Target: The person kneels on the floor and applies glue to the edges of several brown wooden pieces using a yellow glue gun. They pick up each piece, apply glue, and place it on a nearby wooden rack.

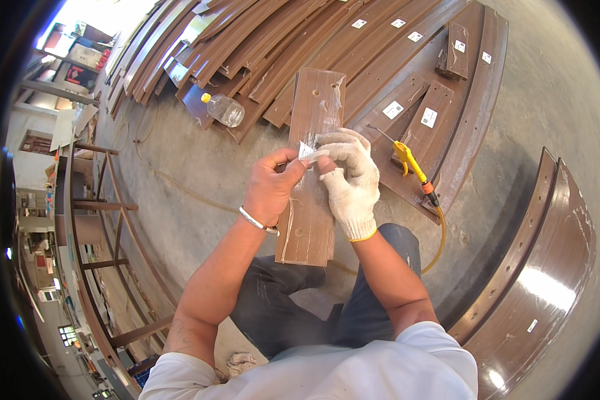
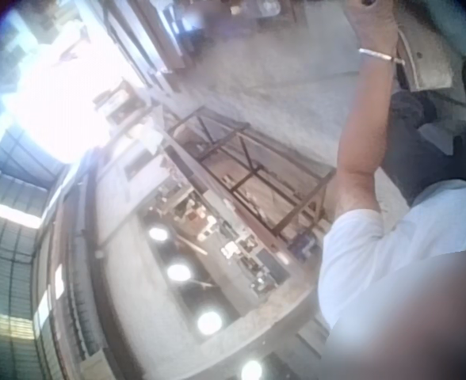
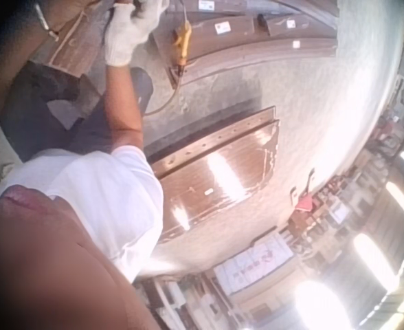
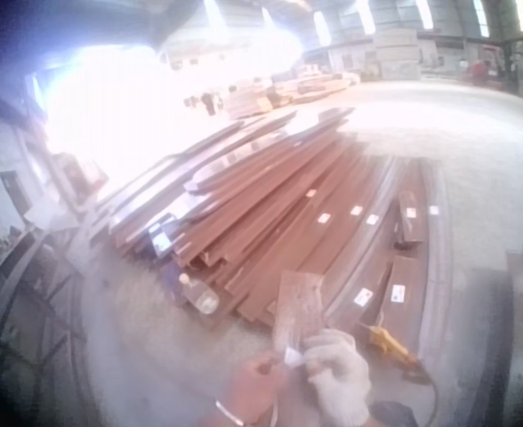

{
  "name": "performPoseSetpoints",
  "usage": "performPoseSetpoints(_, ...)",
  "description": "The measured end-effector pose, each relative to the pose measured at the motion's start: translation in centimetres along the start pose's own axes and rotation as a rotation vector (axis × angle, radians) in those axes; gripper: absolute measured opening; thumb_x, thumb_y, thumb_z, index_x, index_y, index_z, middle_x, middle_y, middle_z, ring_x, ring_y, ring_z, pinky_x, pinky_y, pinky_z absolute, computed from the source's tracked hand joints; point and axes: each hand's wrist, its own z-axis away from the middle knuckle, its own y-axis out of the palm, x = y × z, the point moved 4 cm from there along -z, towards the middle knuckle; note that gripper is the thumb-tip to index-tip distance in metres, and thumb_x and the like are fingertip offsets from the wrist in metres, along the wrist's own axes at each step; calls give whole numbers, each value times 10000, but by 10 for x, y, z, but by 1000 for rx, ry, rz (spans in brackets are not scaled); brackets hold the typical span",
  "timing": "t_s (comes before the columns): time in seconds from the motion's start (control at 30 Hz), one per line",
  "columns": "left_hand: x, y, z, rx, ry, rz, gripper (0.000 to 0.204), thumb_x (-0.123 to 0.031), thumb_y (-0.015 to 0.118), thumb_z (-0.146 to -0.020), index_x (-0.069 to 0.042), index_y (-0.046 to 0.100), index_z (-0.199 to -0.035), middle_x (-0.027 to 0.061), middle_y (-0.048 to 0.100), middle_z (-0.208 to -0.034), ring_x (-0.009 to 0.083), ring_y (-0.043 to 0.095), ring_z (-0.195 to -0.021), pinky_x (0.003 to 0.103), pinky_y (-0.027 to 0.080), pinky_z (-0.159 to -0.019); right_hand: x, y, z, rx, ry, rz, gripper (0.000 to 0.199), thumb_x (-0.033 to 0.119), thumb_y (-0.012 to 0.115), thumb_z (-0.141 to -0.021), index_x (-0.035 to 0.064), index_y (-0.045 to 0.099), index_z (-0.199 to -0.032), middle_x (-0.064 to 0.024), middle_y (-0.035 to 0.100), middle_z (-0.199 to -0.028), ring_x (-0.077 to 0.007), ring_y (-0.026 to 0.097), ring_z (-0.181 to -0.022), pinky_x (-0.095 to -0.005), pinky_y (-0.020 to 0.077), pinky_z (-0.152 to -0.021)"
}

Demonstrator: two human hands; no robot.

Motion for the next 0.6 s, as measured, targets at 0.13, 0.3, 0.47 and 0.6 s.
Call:
performPoseSetpoints(0.13,-6,1,1,-31,72,-158,167,-178,757,-947,-12,752,-965,-73,587,-783,23,473,-708,225,385,-621,-3,0,3,-57,121,-155,50,72,691,-950,26,709,-949,-101,715,-1148,-233,596,-1192,-371,452,-1023)
performPoseSetpoints(0.3,-1,2,-1,-38,71,-218,183,-176,767,-915,-1,752,-966,59,664,-960,108,588,-833,271,487,-753,-8,0,9,-157,331,-359,45,72,684,-973,29,694,-977,-56,690,-1178,-121,595,-1093,-283,451,-963)
performPoseSetpoints(0.47,0,1,-2,-56,165,-232,177,-161,754,-964,5,771,-1022,-34,637,-940,41,506,-781,228,424,-690,-7,-6,5,-184,408,-439,61,123,678,-1008,66,679,-985,17,655,-1030,-60,555,-930,-234,438,-852)
performPoseSetpoints(0.6,2,-2,-3,-12,119,-132,226,-120,723,-981,-2,769,-1169,-18,687,-1036,44,547,-865,221,460,-781,-2,-30,-7,-347,265,-271,105,148,667,-1034,58,686,-1085,27,672,-1009,-64,573,-924,-246,455,-847)
